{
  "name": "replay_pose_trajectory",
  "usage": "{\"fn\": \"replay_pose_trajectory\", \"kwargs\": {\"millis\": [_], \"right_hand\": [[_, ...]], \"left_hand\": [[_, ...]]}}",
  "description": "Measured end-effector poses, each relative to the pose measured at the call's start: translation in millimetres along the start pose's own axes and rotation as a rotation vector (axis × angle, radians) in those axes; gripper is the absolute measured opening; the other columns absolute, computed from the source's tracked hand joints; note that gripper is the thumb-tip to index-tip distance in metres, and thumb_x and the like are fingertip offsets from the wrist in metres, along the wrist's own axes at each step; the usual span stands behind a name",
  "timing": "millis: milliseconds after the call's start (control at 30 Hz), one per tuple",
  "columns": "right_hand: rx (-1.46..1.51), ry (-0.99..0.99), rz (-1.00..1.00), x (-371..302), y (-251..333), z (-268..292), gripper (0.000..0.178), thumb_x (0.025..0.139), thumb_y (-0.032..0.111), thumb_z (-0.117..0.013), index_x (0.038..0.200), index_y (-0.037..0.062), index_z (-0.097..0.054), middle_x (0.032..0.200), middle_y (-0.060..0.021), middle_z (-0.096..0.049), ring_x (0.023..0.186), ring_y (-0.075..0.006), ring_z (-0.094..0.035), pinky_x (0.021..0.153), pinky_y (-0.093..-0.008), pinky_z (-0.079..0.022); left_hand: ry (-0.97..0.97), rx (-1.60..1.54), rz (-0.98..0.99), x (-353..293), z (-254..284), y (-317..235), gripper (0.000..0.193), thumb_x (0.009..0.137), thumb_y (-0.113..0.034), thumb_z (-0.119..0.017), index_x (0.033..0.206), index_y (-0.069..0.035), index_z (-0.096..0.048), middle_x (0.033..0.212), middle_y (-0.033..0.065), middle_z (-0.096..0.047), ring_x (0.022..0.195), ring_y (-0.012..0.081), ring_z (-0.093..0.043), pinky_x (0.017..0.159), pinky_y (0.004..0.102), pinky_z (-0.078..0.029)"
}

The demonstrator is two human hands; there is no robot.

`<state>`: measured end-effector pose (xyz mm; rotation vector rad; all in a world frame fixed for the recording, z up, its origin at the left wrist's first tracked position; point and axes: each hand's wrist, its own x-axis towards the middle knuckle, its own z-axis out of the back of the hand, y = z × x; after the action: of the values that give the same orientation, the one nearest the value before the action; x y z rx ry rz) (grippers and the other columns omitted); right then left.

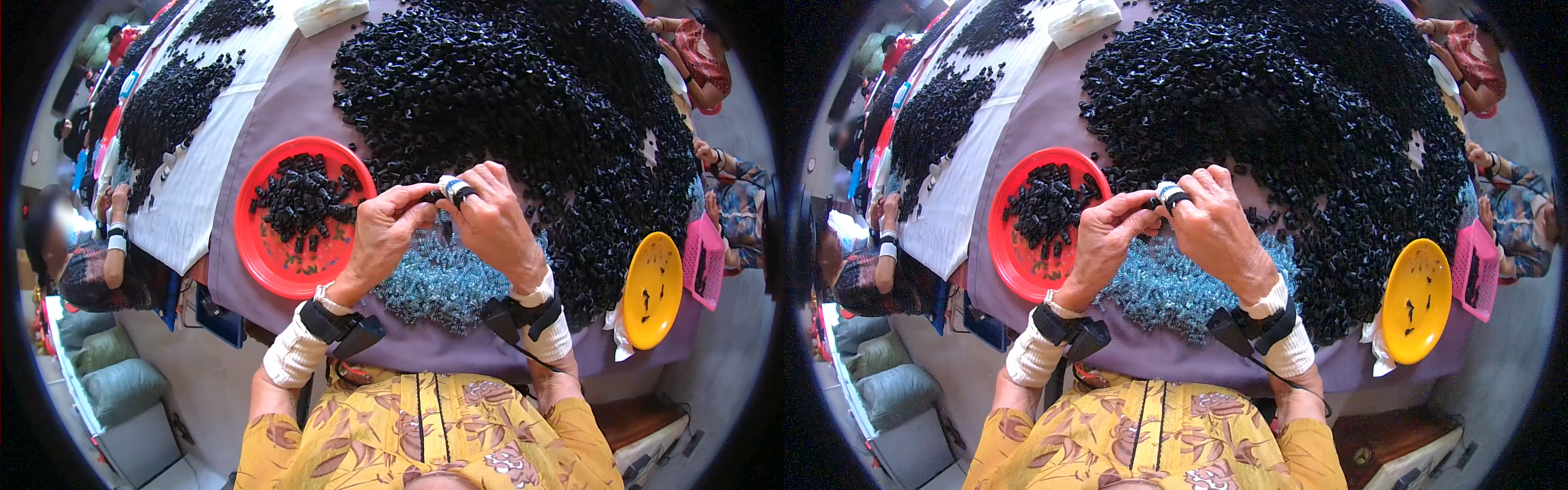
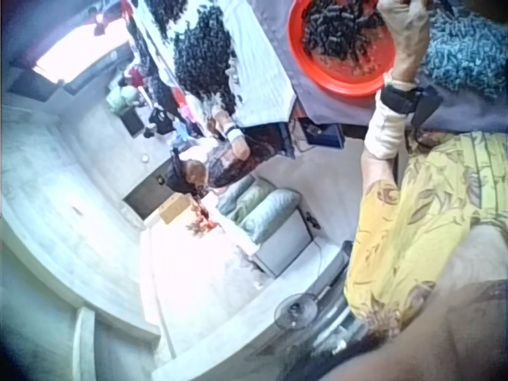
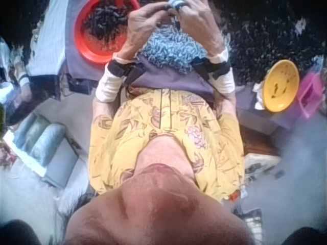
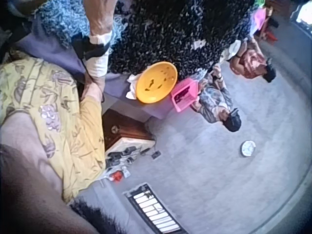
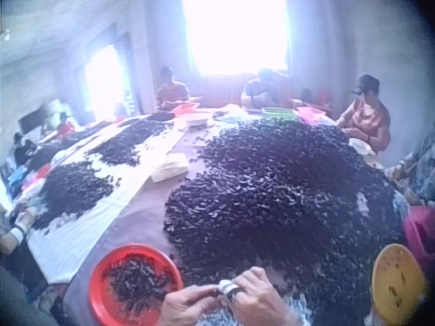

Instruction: The worker is manually assembling or threading small black plastic shoe components at a production table.

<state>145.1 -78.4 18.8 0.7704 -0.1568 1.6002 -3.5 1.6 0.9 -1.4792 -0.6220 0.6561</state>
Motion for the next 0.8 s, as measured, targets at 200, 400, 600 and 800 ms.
{"fn": "replay_pose_trajectory", "kwargs": {"millis": [200, 400, 600, 800], "right_hand": [[-0.08, 0.042, 0.02, -4.6, -2.9, -4.1, 0.009, 0.073, 0.007, -0.059, 0.072, -0.0017, -0.06, 0.08, -0.0115, -0.057, 0.084, -0.0252, -0.055, 0.081, -0.0373, -0.039], [-0.076, 0.139, 0.017, -10.1, -3.2, -9.8, 0.007, 0.073, 0.005, -0.056, 0.075, -0.0014, -0.059, 0.08, -0.0125, -0.056, 0.083, -0.0253, -0.054, 0.08, -0.0368, -0.04], [0.005, 0.157, 0.028, -5.9, -3.2, -5.8, 0.006, 0.071, 0.003, -0.055, 0.076, -0.0006, -0.057, 0.081, -0.0135, -0.056, 0.082, -0.0269, -0.054, 0.079, -0.0365, -0.041], [0.085, 0.201, -0.001, -9.1, -7.8, -10.3, 0.006, 0.069, 0.0, -0.056, 0.075, -0.001, -0.058, 0.083, -0.0151, -0.057, 0.083, -0.0287, -0.055, 0.076, -0.0367, -0.043]], "left_hand": [[0.003, -0.154, 0.083, 0.4, 0.0, -0.2, 0.024, 0.086, -0.003, -0.059, 0.109, 0.003, -0.062, 0.089, 0.0059, -0.066, 0.074, 0.0091, -0.061, 0.069, 0.0223, -0.051], [-0.012, -0.067, 0.03, -0.2, -0.1, 5.2, 0.022, 0.085, -0.001, -0.059, 0.107, 0.002, -0.063, 0.086, 0.0047, -0.065, 0.074, 0.0094, -0.06, 0.07, 0.0218, -0.05], [-0.035, -0.044, 0.017, -1.4, -1.2, 5.6, 0.023, 0.083, 0.005, -0.058, 0.104, 0.002, -0.065, 0.086, 0.0048, -0.061, 0.072, 0.0095, -0.06, 0.065, 0.0205, -0.05], [-0.036, 0.044, -0.023, -2.7, -0.5, 7.0, 0.021, 0.083, 0.004, -0.058, 0.104, 0.004, -0.064, 0.083, 0.0045, -0.062, 0.071, 0.0108, -0.06, 0.067, 0.022, -0.05]]}}
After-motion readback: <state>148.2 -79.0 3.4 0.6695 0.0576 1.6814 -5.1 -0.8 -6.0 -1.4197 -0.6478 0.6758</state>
